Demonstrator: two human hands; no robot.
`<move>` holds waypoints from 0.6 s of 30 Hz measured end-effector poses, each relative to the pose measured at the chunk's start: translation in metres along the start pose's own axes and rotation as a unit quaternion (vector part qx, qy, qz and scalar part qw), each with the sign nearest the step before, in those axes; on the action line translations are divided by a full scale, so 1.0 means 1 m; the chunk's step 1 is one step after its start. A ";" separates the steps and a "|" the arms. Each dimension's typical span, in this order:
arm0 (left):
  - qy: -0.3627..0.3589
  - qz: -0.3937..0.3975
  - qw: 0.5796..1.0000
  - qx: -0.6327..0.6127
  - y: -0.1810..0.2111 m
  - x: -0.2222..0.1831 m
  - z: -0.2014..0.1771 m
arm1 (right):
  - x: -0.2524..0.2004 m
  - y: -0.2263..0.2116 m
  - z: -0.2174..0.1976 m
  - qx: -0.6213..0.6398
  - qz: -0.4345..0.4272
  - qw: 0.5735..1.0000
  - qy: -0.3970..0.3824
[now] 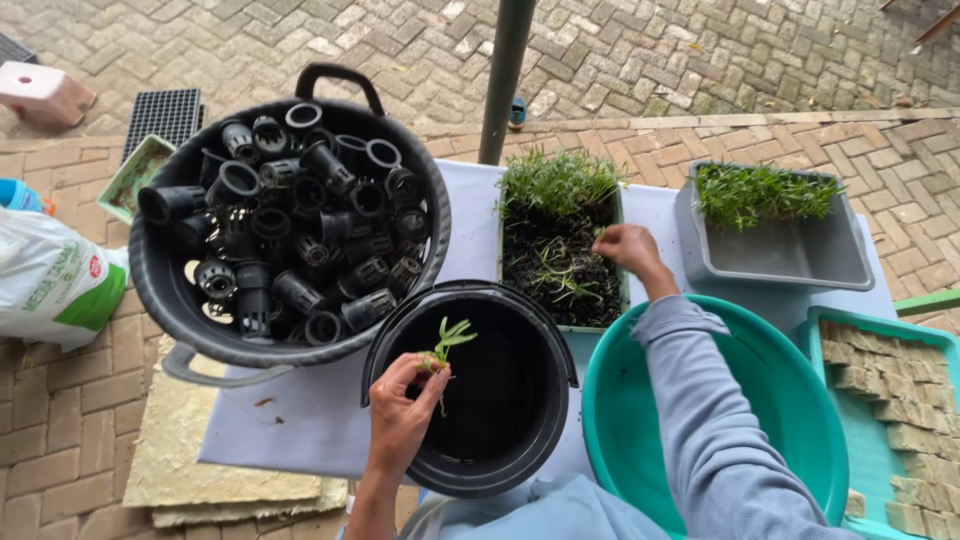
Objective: Planting seedlings by wrapping their roots in rockwool cubes and placing them into hydroponic net pots.
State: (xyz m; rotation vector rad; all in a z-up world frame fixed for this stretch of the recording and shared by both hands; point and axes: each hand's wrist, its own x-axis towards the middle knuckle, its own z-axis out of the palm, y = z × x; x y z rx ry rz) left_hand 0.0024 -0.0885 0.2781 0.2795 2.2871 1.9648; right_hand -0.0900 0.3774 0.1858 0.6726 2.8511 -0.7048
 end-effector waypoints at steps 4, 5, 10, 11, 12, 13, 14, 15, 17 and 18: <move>0.023 -0.008 1.000 -0.014 -0.006 0.001 0.000 | -0.017 -0.017 -0.016 0.241 -0.048 0.968 -0.047; 0.020 -0.021 0.998 -0.058 -0.009 0.000 0.000 | -0.033 -0.035 -0.032 0.283 -0.092 0.953 -0.064; 0.012 -0.069 0.976 -0.208 -0.017 0.001 -0.002 | -0.111 -0.130 -0.072 0.397 -0.235 0.865 -0.194; 0.004 -0.074 0.971 -0.225 -0.017 0.002 -0.002 | -0.124 -0.150 -0.073 0.342 -0.311 0.857 -0.226; -0.003 -0.079 0.967 -0.242 -0.017 0.002 -0.002 | -0.137 -0.170 -0.073 0.284 -0.384 0.841 -0.256; -0.002 -0.078 0.966 -0.245 -0.020 0.001 -0.002 | -0.144 -0.186 -0.062 0.281 -0.384 0.841 -0.256; -0.002 -0.070 0.968 -0.241 -0.023 0.000 -0.001 | -0.152 -0.201 -0.050 0.215 -0.404 0.842 -0.284; -0.003 -0.062 0.970 -0.237 -0.025 0.000 -0.001 | -0.160 -0.217 -0.038 0.148 -0.422 0.839 -0.311; 0.000 -0.047 0.970 -0.237 -0.026 -0.001 -0.002 | -0.159 -0.223 0.018 0.008 -0.447 0.843 -0.301; 0.002 -0.034 0.971 -0.235 -0.027 -0.002 -0.002 | -0.159 -0.226 0.046 -0.128 -0.462 0.830 -0.285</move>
